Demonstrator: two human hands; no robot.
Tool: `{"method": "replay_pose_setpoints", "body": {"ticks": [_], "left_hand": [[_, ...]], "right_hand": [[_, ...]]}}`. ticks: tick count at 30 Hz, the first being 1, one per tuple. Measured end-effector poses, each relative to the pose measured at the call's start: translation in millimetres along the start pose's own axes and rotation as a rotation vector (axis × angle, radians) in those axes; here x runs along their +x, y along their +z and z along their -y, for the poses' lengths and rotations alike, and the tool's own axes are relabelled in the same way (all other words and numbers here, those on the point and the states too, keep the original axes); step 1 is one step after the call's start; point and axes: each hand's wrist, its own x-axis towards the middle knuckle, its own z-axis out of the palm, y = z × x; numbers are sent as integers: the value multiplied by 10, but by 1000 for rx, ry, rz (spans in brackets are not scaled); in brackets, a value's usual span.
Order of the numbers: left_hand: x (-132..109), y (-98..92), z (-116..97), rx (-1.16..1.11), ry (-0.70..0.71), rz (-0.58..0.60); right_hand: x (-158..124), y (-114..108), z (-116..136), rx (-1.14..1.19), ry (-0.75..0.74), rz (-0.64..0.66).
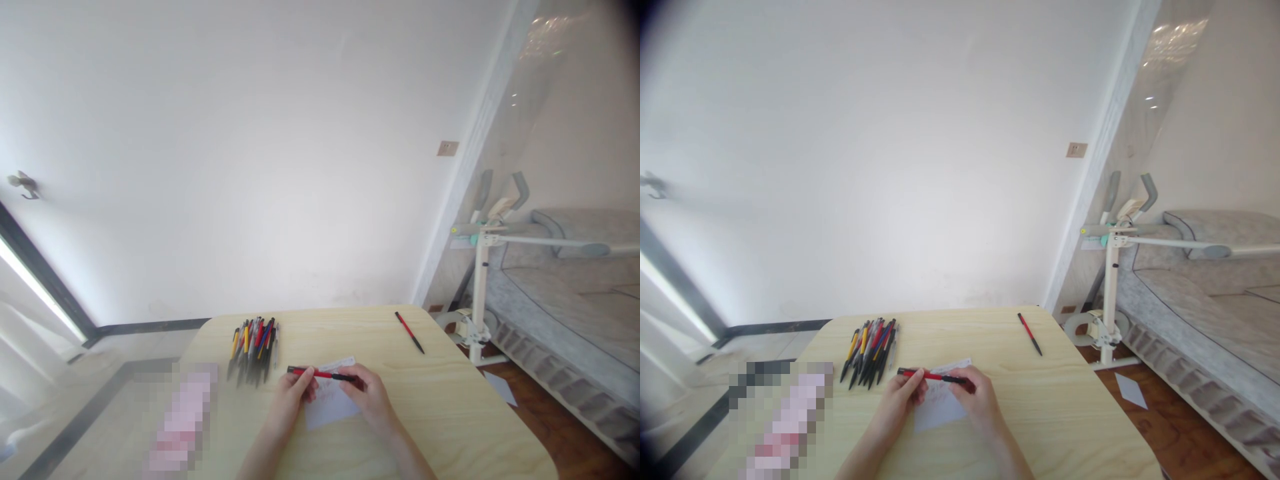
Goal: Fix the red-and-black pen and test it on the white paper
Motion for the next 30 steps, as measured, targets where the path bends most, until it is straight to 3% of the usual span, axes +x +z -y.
{"method": "replay_pose_setpoints", "body": {"ticks": [22,30], "left_hand": [[4,32,-23,-83,-23,-13],[2,49,-43,-72,-27,-32]], "right_hand": [[-19,27,-33,61,23,10],[-36,27,59,-31,-9,22]]}}
